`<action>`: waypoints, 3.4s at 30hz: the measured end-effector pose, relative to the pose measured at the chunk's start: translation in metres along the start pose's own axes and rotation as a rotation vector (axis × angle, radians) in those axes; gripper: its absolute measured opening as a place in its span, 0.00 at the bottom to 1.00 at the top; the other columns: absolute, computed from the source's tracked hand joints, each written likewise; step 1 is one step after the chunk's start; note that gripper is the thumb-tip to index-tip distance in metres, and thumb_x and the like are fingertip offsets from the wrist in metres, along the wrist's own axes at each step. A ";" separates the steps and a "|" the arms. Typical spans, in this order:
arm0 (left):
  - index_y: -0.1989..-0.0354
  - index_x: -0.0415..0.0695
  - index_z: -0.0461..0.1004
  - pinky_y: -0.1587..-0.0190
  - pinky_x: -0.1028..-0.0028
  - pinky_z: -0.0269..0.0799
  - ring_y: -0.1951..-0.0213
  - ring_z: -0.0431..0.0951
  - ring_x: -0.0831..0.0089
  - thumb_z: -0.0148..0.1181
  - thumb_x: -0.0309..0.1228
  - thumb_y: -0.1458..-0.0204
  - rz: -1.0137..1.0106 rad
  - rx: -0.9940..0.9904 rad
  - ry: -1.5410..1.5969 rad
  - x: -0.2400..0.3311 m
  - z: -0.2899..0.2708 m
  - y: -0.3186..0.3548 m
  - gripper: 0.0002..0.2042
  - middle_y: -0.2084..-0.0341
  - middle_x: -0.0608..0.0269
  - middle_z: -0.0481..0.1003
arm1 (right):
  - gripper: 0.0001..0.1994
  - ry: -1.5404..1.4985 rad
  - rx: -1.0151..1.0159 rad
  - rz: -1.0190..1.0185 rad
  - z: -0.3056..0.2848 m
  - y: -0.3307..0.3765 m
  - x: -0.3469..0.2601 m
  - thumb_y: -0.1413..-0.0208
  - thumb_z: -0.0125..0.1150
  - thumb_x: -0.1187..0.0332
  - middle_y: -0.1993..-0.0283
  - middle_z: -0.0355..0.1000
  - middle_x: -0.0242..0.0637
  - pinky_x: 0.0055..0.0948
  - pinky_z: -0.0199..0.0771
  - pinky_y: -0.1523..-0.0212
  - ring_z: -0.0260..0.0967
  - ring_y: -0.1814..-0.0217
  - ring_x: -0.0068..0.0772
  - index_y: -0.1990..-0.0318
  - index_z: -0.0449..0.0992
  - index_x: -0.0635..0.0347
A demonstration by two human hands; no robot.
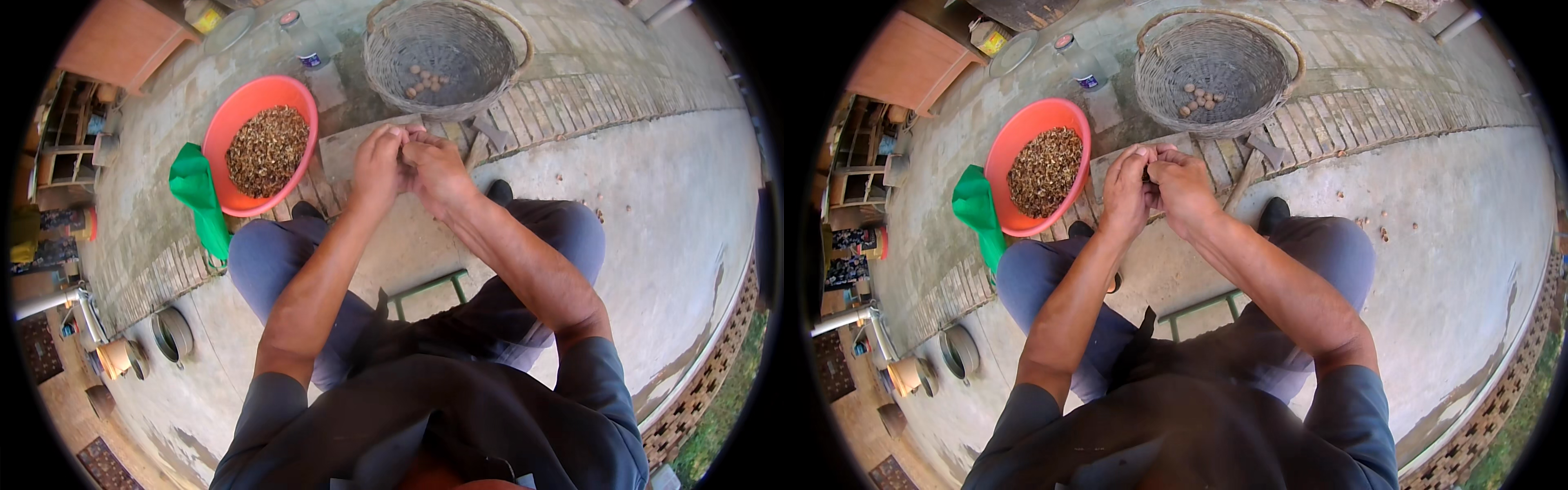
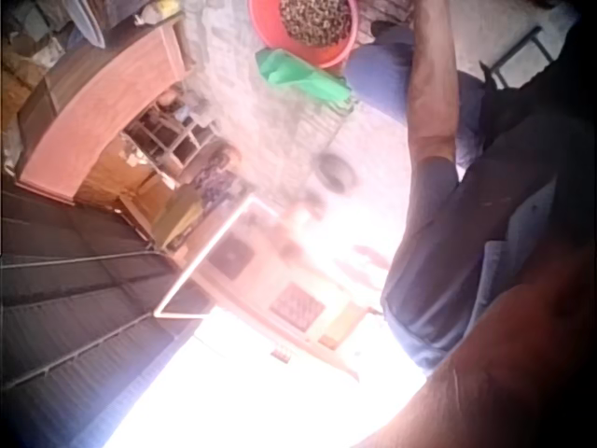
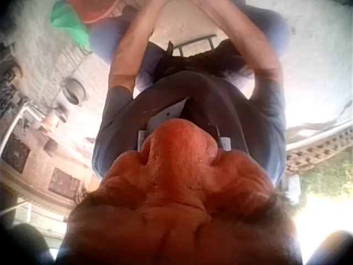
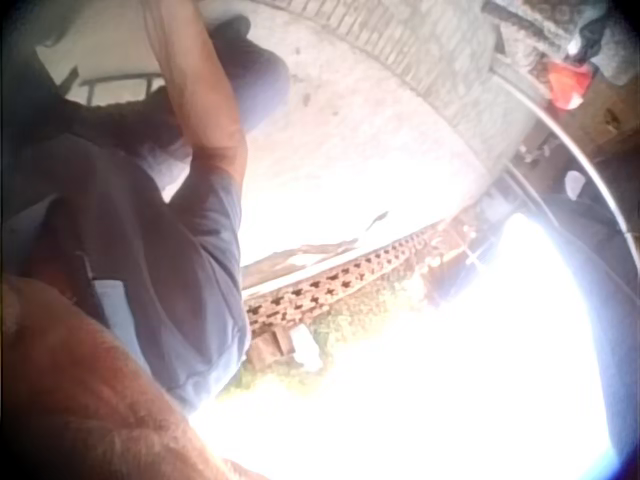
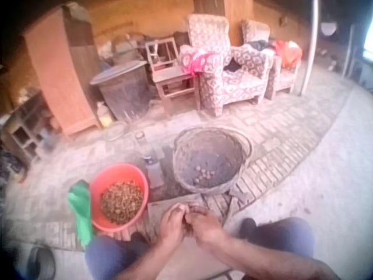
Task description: The person cracks nuts on a block of wood using a hammer and peels them by hand, placing the shells into a bowl.
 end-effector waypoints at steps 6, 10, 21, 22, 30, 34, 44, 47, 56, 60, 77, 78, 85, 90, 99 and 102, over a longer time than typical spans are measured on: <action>0.68 0.43 0.70 0.66 0.73 0.78 0.62 0.79 0.71 0.46 0.35 0.35 -0.108 0.035 0.113 -0.004 -0.003 -0.001 0.12 0.53 0.49 0.78 | 0.05 0.087 0.070 0.003 -0.001 -0.003 0.003 0.41 0.57 0.75 0.70 0.73 0.31 0.25 0.74 0.74 0.71 0.73 0.24 0.65 0.79 0.63; 0.69 0.46 0.69 0.67 0.71 0.79 0.61 0.80 0.66 0.46 0.36 0.35 -0.167 0.058 0.182 -0.005 -0.005 0.001 0.12 0.55 0.50 0.79 | 0.05 0.091 0.083 -0.051 0.004 0.000 0.002 0.41 0.56 0.76 0.70 0.73 0.33 0.24 0.75 0.76 0.71 0.75 0.24 0.66 0.78 0.64; 0.68 0.48 0.70 0.60 0.68 0.81 0.51 0.83 0.58 0.44 0.43 0.31 -0.256 0.100 0.335 -0.008 -0.007 0.001 0.16 0.62 0.59 0.79 | 0.06 0.125 0.043 -0.129 0.003 -0.001 0.003 0.42 0.54 0.79 0.69 0.74 0.36 0.25 0.77 0.76 0.73 0.74 0.26 0.66 0.78 0.69; 0.68 0.48 0.70 0.61 0.69 0.81 0.52 0.83 0.58 0.43 0.43 0.31 -0.266 0.090 0.349 -0.007 -0.005 0.002 0.16 0.62 0.60 0.79 | 0.06 0.137 0.043 -0.128 0.002 -0.002 0.003 0.42 0.54 0.79 0.69 0.75 0.36 0.25 0.77 0.76 0.73 0.74 0.26 0.66 0.79 0.69; 0.67 0.52 0.70 0.80 0.78 0.69 0.59 0.85 0.65 0.42 0.49 0.30 -0.282 0.149 0.365 -0.002 -0.005 0.006 0.18 0.63 0.61 0.80 | 0.08 0.186 0.006 -0.117 0.005 0.002 -0.002 0.41 0.54 0.80 0.67 0.76 0.40 0.25 0.78 0.74 0.75 0.73 0.27 0.59 0.79 0.74; 0.65 0.54 0.69 0.84 0.75 0.64 0.65 0.83 0.68 0.41 0.51 0.30 -0.320 0.107 0.440 0.001 -0.005 0.007 0.18 0.63 0.62 0.81 | 0.10 0.373 -0.020 -0.180 0.008 0.010 -0.012 0.41 0.53 0.80 0.67 0.77 0.42 0.26 0.78 0.73 0.75 0.73 0.27 0.57 0.79 0.75; 0.65 0.50 0.70 0.56 0.58 0.77 0.50 0.80 0.58 0.44 0.47 0.29 -0.278 0.030 0.619 -0.006 -0.010 0.001 0.17 0.63 0.60 0.80 | 0.11 0.730 -0.094 -0.261 0.016 0.017 -0.022 0.39 0.54 0.76 0.66 0.79 0.44 0.29 0.76 0.69 0.74 0.72 0.27 0.53 0.81 0.69; 0.65 0.48 0.71 0.42 0.52 0.72 0.48 0.79 0.55 0.45 0.46 0.29 -0.251 0.021 0.648 -0.004 -0.009 0.000 0.17 0.63 0.58 0.80 | 0.12 0.798 -0.121 -0.338 0.015 0.015 -0.022 0.40 0.54 0.76 0.64 0.80 0.45 0.30 0.76 0.63 0.76 0.68 0.29 0.53 0.81 0.68; 0.66 0.46 0.72 0.39 0.51 0.70 0.47 0.78 0.53 0.49 0.42 0.31 -0.251 0.045 0.698 -0.002 -0.012 0.001 0.15 0.62 0.55 0.80 | 0.12 0.763 -0.121 -0.342 0.014 0.015 -0.021 0.42 0.53 0.79 0.61 0.80 0.49 0.30 0.76 0.60 0.77 0.63 0.30 0.53 0.77 0.72; 0.66 0.46 0.72 0.38 0.52 0.70 0.47 0.78 0.53 0.50 0.42 0.31 -0.259 0.094 0.681 -0.005 -0.012 0.001 0.15 0.62 0.55 0.80 | 0.09 0.812 -0.110 -0.406 0.014 0.017 -0.023 0.40 0.54 0.77 0.69 0.74 0.33 0.23 0.67 0.71 0.66 0.72 0.19 0.55 0.76 0.68; 0.65 0.45 0.73 0.42 0.56 0.74 0.50 0.79 0.56 0.52 0.40 0.32 -0.269 -0.025 0.769 -0.016 -0.010 0.000 0.13 0.61 0.53 0.80 | 0.12 1.200 -0.072 -0.708 0.036 0.035 -0.038 0.44 0.64 0.77 0.61 0.76 0.46 0.34 0.77 0.58 0.78 0.62 0.38 0.53 0.76 0.65; 0.65 0.45 0.73 0.42 0.56 0.74 0.51 0.79 0.56 0.52 0.40 0.32 -0.265 -0.033 0.760 -0.016 -0.010 0.000 0.13 0.61 0.53 0.80 | 0.12 1.220 -0.069 -0.731 0.037 0.036 -0.038 0.45 0.64 0.76 0.60 0.76 0.46 0.34 0.77 0.58 0.78 0.62 0.40 0.53 0.76 0.64; 0.63 0.45 0.74 0.47 0.64 0.75 0.56 0.78 0.65 0.53 0.39 0.32 -0.243 0.013 0.693 -0.015 -0.012 0.000 0.11 0.61 0.57 0.79 | 0.09 1.115 -0.092 -0.670 0.028 0.029 -0.034 0.42 0.62 0.78 0.59 0.77 0.43 0.32 0.77 0.58 0.78 0.60 0.34 0.54 0.77 0.65; 0.62 0.46 0.74 0.51 0.67 0.75 0.60 0.76 0.69 0.53 0.39 0.33 -0.247 0.075 0.663 -0.013 -0.012 0.003 0.11 0.65 0.63 0.77 | 0.07 0.923 -0.118 -0.589 0.021 0.020 -0.030 0.39 0.60 0.78 0.63 0.77 0.33 0.25 0.75 0.63 0.73 0.65 0.20 0.55 0.77 0.69; 0.63 0.46 0.75 0.54 0.68 0.75 0.61 0.77 0.71 0.53 0.38 0.33 -0.242 -0.049 0.691 -0.007 -0.006 0.004 0.11 0.67 0.66 0.77 | 0.08 0.830 -0.079 -0.425 0.015 0.017 -0.038 0.40 0.58 0.78 0.64 0.79 0.40 0.27 0.76 0.63 0.74 0.64 0.23 0.55 0.78 0.70; 0.63 0.46 0.76 0.54 0.68 0.76 0.62 0.78 0.71 0.53 0.38 0.33 -0.274 -0.076 0.703 -0.006 -0.004 0.006 0.11 0.67 0.67 0.78 | 0.09 0.818 -0.091 -0.433 0.013 0.016 -0.039 0.40 0.58 0.78 0.64 0.79 0.39 0.26 0.75 0.64 0.73 0.65 0.22 0.54 0.78 0.69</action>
Point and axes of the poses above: each hand's wrist, its own y-axis away from the middle knuckle, its own z-axis out of the palm, x = y × z, the point moved 7 cm from there along -y, towards the middle knuckle
